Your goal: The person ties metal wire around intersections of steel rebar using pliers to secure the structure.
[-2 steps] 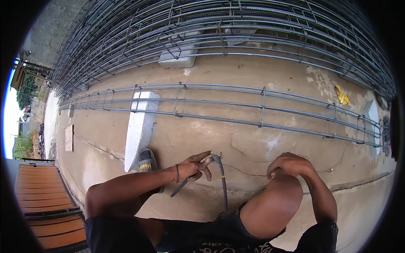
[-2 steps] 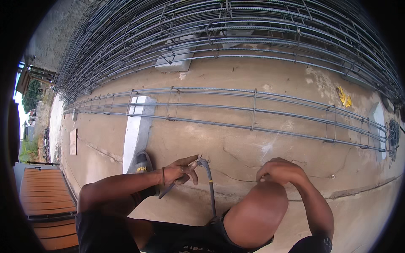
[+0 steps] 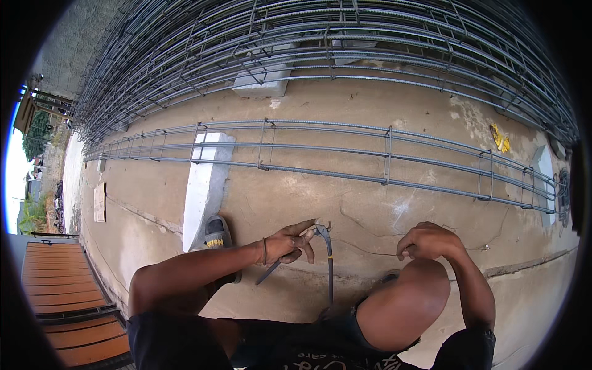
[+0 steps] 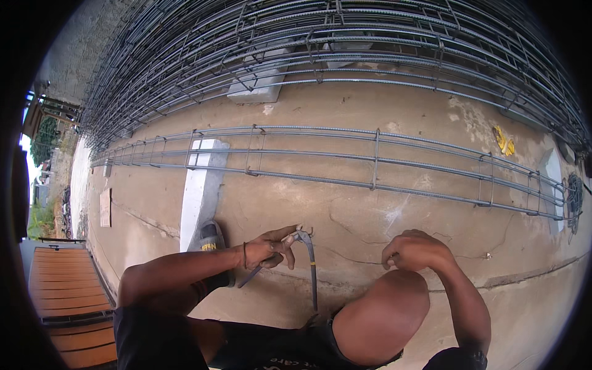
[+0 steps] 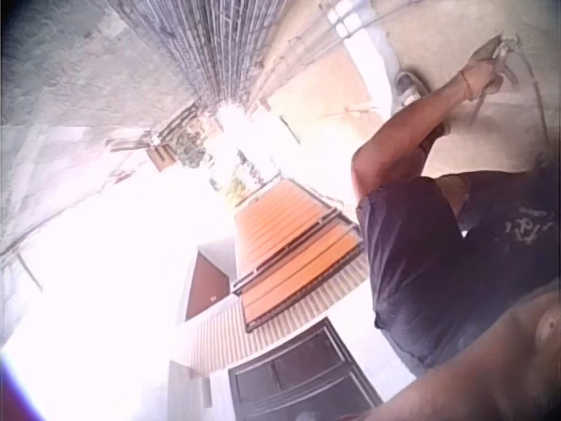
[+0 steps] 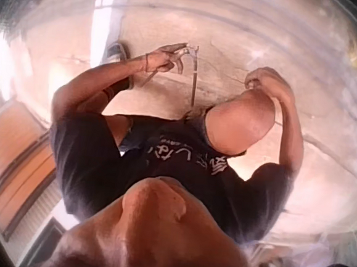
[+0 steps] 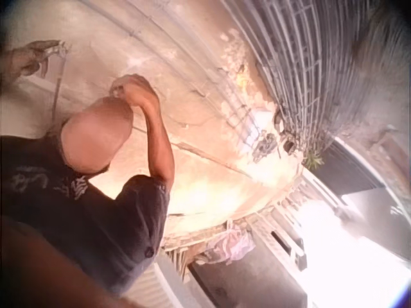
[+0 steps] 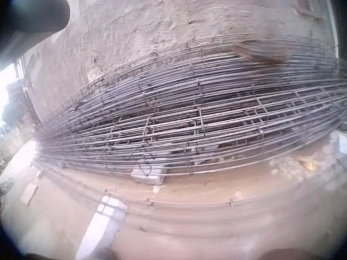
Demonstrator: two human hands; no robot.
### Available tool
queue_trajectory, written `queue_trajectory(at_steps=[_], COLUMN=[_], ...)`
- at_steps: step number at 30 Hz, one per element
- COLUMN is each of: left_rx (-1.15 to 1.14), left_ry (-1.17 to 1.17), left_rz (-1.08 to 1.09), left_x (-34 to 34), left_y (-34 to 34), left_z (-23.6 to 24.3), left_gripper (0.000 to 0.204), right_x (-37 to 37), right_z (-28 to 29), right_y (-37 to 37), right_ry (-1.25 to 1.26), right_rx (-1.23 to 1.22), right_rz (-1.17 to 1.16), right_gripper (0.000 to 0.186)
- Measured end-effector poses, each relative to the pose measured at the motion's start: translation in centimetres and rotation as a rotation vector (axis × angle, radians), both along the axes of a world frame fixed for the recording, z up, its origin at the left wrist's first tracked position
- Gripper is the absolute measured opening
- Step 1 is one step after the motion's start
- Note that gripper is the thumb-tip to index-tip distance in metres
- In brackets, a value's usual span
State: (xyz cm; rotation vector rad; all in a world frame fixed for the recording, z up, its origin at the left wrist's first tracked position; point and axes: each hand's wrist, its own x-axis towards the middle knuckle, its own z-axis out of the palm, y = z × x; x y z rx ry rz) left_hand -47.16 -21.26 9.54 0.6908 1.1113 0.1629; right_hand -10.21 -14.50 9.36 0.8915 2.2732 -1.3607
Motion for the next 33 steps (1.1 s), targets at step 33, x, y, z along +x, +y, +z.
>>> queue_trajectory(at_steps=[33], left_rx=[0.058], left_ry=[-0.605], left_rz=[-0.757], left_x=[-17.7], left_y=[14.6], left_z=[-6.3], left_gripper=[0.039], right_x=[-26.9], right_z=[12.8], right_y=[-19.4], right_ry=[0.221], right_rx=[-0.103], right_rz=[-1.89], right_gripper=[0.015])
